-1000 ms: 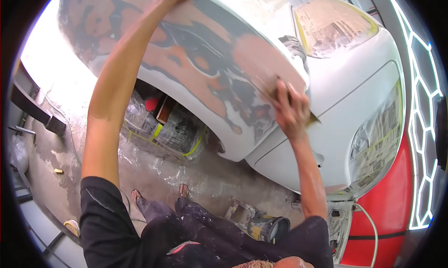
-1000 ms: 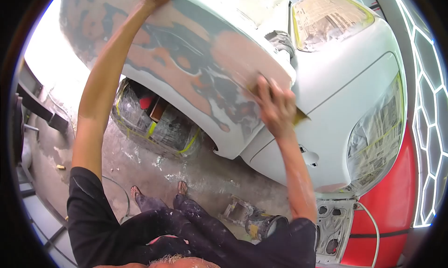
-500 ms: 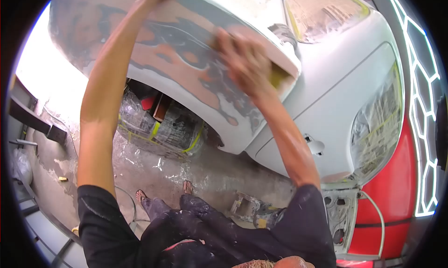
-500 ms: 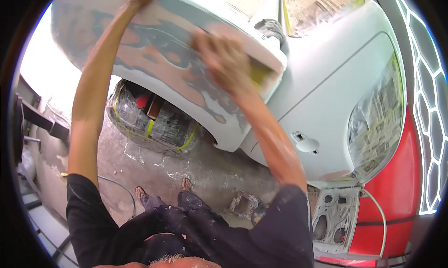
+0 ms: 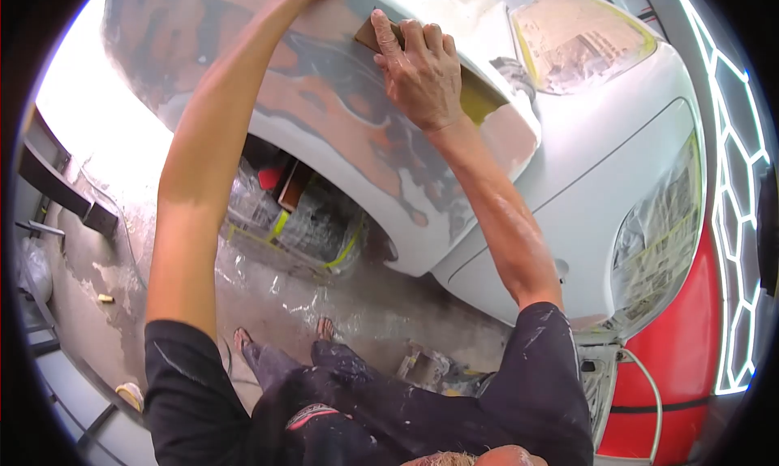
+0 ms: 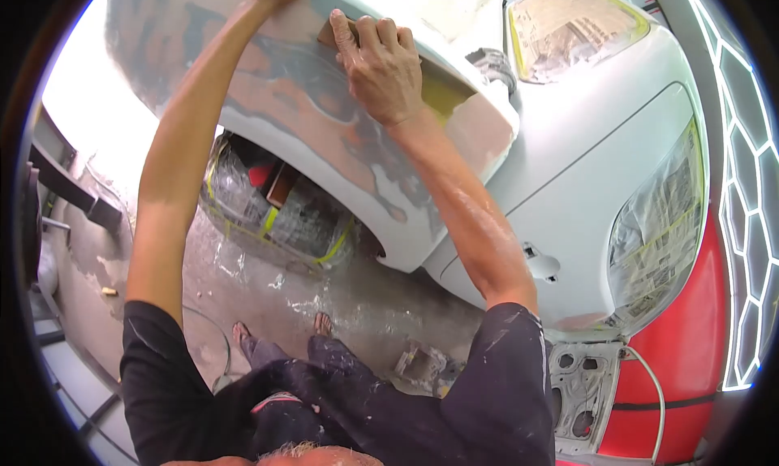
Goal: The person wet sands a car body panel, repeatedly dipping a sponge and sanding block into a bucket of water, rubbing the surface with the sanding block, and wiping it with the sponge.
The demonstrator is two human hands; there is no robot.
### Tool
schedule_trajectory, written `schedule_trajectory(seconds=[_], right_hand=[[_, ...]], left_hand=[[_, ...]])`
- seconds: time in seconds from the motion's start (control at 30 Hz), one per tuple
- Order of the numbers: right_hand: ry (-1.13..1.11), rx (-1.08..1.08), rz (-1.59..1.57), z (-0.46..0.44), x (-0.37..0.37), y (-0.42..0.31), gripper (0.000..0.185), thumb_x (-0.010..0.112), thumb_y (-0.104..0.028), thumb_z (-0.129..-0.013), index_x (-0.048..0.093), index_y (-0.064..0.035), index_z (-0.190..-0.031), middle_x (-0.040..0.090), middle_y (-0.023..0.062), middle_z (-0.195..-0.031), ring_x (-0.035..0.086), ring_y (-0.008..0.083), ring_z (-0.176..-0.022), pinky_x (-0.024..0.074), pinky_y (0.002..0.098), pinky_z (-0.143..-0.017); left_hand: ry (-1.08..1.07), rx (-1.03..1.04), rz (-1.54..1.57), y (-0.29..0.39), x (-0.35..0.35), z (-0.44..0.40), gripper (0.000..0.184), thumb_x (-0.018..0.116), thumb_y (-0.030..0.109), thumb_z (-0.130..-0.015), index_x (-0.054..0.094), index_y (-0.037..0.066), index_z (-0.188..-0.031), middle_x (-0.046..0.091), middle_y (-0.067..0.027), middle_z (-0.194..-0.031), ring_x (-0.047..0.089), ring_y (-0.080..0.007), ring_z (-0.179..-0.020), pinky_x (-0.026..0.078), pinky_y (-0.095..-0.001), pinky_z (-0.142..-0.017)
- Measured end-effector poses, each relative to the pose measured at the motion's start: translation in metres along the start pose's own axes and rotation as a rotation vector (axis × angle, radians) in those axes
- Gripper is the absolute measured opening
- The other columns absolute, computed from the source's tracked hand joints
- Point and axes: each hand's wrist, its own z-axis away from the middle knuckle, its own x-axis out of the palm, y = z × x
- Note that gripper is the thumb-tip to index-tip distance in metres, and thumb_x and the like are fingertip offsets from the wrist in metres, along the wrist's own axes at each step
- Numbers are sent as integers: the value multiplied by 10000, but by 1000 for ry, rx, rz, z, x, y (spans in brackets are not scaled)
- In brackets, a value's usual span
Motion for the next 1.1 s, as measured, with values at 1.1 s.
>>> schedule_trajectory(seconds=[1.1], right_hand=[[-137, 151, -34, 25, -48, 60, 575, 725, -173, -890, 603, -72, -1442, 580, 101, -1035, 572, 280, -993, 496, 423, -886]], left_hand=[[62, 53, 115, -31, 17, -14, 405, 752, 368, -945, 728, 18, -743, 729, -99, -666, 673, -197, -584, 528, -390, -609]])
